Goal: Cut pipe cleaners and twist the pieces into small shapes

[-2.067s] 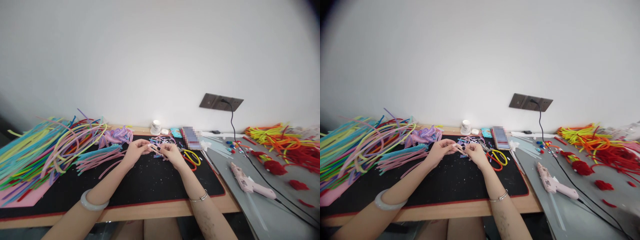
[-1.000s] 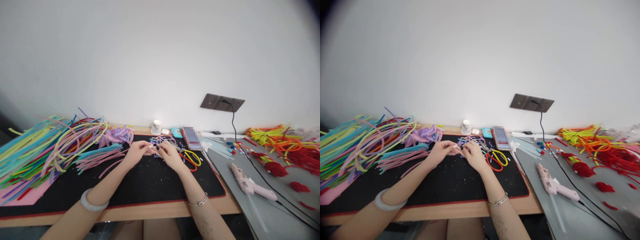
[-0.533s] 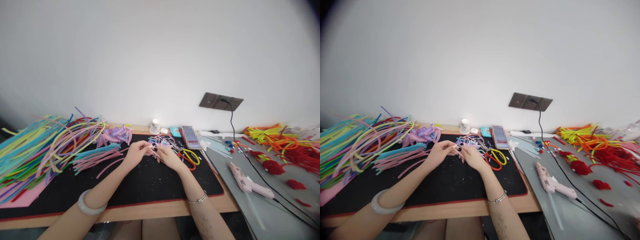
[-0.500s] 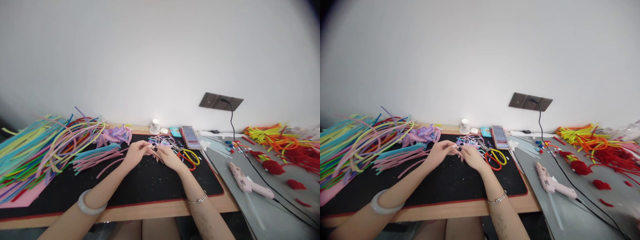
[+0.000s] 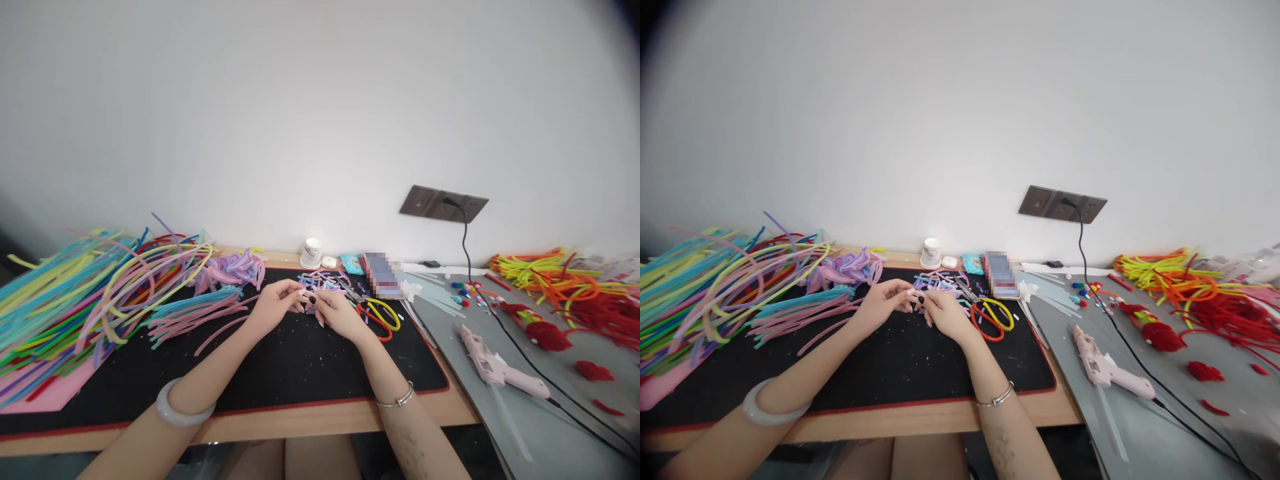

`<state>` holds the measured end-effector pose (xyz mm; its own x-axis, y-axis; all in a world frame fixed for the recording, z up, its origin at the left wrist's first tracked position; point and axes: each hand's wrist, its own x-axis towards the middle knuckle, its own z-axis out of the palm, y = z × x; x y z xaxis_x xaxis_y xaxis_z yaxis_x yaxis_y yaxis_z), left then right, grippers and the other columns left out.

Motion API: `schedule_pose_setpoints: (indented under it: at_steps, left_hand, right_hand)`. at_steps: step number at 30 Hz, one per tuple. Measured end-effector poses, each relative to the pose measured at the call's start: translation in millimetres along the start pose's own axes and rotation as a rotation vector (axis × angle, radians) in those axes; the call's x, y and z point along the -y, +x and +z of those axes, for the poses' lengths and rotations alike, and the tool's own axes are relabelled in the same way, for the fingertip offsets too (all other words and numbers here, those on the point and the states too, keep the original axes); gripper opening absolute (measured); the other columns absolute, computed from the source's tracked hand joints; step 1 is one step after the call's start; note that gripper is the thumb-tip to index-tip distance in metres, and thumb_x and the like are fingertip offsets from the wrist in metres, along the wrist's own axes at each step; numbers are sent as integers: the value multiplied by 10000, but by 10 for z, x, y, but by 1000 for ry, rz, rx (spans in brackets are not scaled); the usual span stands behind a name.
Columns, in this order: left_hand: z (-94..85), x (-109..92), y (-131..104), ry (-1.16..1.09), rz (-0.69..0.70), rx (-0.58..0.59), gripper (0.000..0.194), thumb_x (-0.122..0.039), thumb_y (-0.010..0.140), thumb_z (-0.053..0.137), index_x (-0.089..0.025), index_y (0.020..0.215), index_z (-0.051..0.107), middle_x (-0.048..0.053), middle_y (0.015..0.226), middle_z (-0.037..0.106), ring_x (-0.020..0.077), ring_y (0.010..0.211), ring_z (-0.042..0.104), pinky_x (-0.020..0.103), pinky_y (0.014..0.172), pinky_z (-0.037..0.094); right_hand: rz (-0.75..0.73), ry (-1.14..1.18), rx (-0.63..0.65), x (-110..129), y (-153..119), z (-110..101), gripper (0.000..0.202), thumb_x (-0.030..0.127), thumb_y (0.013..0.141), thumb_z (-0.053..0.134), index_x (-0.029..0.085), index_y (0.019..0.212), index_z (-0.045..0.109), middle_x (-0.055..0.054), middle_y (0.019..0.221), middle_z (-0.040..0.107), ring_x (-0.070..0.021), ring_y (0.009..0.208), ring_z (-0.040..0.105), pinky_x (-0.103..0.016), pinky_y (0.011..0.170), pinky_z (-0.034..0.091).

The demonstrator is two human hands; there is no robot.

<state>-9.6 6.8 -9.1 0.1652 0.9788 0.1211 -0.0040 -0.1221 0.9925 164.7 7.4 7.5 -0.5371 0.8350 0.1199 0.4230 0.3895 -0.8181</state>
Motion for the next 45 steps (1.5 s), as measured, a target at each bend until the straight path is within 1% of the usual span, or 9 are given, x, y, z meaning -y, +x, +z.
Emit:
schedule_pose_setpoints:
  at_steps: [5,11,14,16,20,27,36,40,45]
  left_hand:
    - [-39,3,14,-13,-49,87,290,-353,685,640,-134,871,607,37,710,666,140,611,631,293,638,538]
    - [-64,55,27,-7,-56,165,286,-310,678,650,-122,893,626,67,739,697,177,660,658,312,664,538]
    - [-61,63,23,-3,-47,180,337,-296,692,639,-118,977,622,78,774,702,181,670,662,326,679,539]
    - [-56,42,12,11,-52,201,347,-283,698,632,-125,1006,626,74,784,703,172,671,660,316,682,540]
    - [-50,-10,-10,49,-82,241,280,-272,693,637,-136,935,670,60,758,703,158,661,655,283,666,542]
    - [-37,11,-26,78,-80,297,300,-273,691,641,-137,956,682,69,743,704,174,654,659,304,661,550]
    - [-7,-12,-49,31,-91,239,204,-269,647,683,-114,778,704,85,696,703,202,643,671,318,661,559]
    - [-9,-6,-49,39,-89,211,169,-248,645,677,-120,752,704,81,698,706,201,657,672,315,681,555]
    - [-28,-18,-37,103,-77,172,177,-281,655,668,-122,728,691,72,642,697,190,628,666,299,651,548]
  right_hand:
    - [27,57,50,6,0,-19,299,350,891,357,167,673,450,52,455,442,-75,419,384,-200,485,314]
    - [35,42,62,-23,-2,-45,307,333,872,387,158,625,439,45,484,433,-66,433,352,-194,449,278]
    - [65,63,93,-15,-12,-71,316,361,865,398,146,649,482,50,473,406,-61,420,321,-194,427,248]
    - [84,86,119,-13,-18,-89,327,382,858,408,136,671,516,57,457,379,-59,409,305,-195,417,239]
    - [122,166,191,-40,-29,-119,334,399,847,418,127,715,558,73,454,330,-52,391,276,-184,392,233]
    - [187,289,313,-53,-58,-173,355,437,806,478,114,694,575,77,454,340,-37,379,262,-176,374,206]
    - [195,394,393,-71,-75,-231,314,423,804,486,136,678,504,82,473,329,-39,397,257,-180,395,199]
    - [138,370,374,-68,-71,-237,321,422,820,464,150,649,455,73,506,339,-47,422,285,-190,419,223]
    - [79,224,300,-57,-55,-236,369,430,838,430,151,598,441,56,500,373,-60,444,325,-202,448,253]
